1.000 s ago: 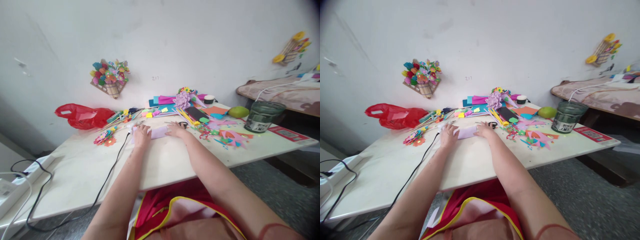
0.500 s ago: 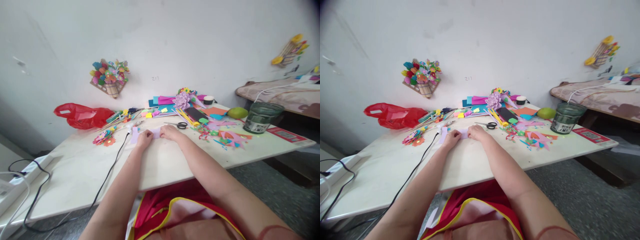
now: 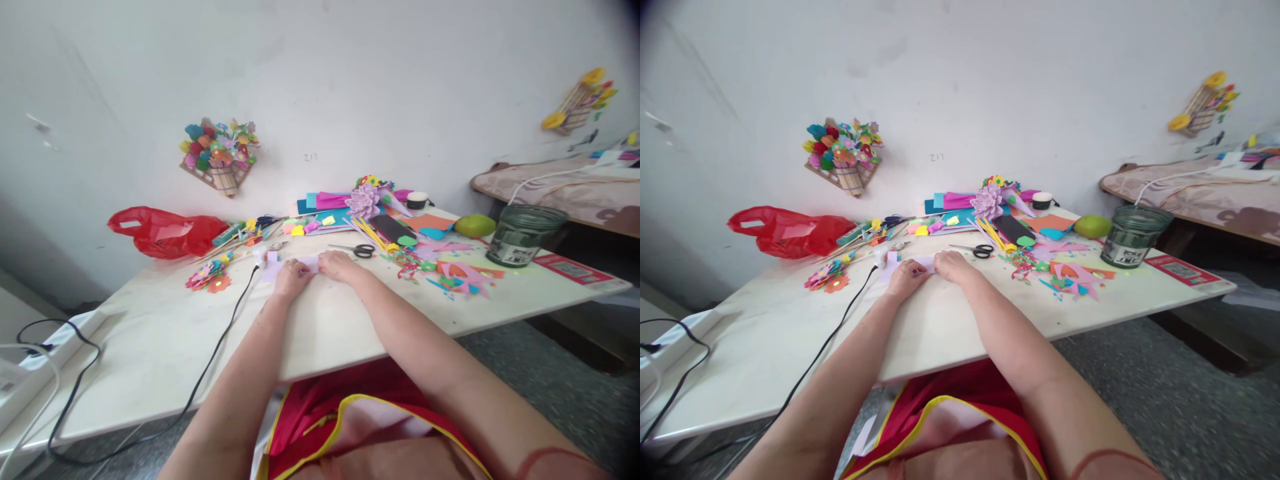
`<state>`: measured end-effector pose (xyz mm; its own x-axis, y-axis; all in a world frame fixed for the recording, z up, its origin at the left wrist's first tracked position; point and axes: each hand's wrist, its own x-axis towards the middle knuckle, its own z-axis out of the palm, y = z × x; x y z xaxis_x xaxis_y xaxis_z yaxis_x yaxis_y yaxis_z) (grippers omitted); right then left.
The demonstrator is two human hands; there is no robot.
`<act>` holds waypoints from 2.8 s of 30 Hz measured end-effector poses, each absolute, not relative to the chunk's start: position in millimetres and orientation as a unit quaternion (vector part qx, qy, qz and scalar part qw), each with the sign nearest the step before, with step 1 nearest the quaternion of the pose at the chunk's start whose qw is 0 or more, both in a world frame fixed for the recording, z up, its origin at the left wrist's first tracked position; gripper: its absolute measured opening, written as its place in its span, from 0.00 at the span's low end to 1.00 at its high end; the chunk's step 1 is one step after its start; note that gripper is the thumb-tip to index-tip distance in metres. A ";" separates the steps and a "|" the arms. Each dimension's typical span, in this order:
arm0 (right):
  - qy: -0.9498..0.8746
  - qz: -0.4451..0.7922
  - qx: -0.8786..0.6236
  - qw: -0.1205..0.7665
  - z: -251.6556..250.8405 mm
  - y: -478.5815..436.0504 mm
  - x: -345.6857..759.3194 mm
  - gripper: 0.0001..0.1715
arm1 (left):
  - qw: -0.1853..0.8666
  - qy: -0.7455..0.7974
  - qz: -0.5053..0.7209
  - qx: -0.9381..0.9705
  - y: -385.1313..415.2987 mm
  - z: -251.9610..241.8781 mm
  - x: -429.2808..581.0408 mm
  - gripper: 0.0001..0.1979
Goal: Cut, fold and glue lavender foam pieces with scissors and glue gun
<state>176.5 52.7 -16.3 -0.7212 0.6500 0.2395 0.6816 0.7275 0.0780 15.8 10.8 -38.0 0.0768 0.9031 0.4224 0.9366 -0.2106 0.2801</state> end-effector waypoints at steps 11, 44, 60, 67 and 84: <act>-0.921 -0.028 -0.369 0.125 -18.8 52.8 178.2 0.13 | 0.032 -0.587 -0.290 -0.755 16.9 -41.5 10.4 0.07; -0.869 0.059 -0.468 0.147 -19.3 51.3 172.5 0.13 | -0.039 -0.628 -0.306 -0.714 21.0 -43.2 6.4 0.07; -0.866 0.038 -0.487 0.109 -16.9 49.9 165.2 0.17 | 0.038 -0.654 -0.242 -0.715 17.8 -41.2 15.2 0.07; -0.852 0.039 -0.508 0.119 -17.1 49.1 165.2 0.21 | 0.043 -0.678 -0.228 -0.697 14.7 -38.3 20.6 0.06; -0.857 0.033 -0.502 0.109 -16.7 50.0 166.5 0.22 | 0.046 -0.699 -0.200 -0.685 15.4 -37.8 23.3 0.10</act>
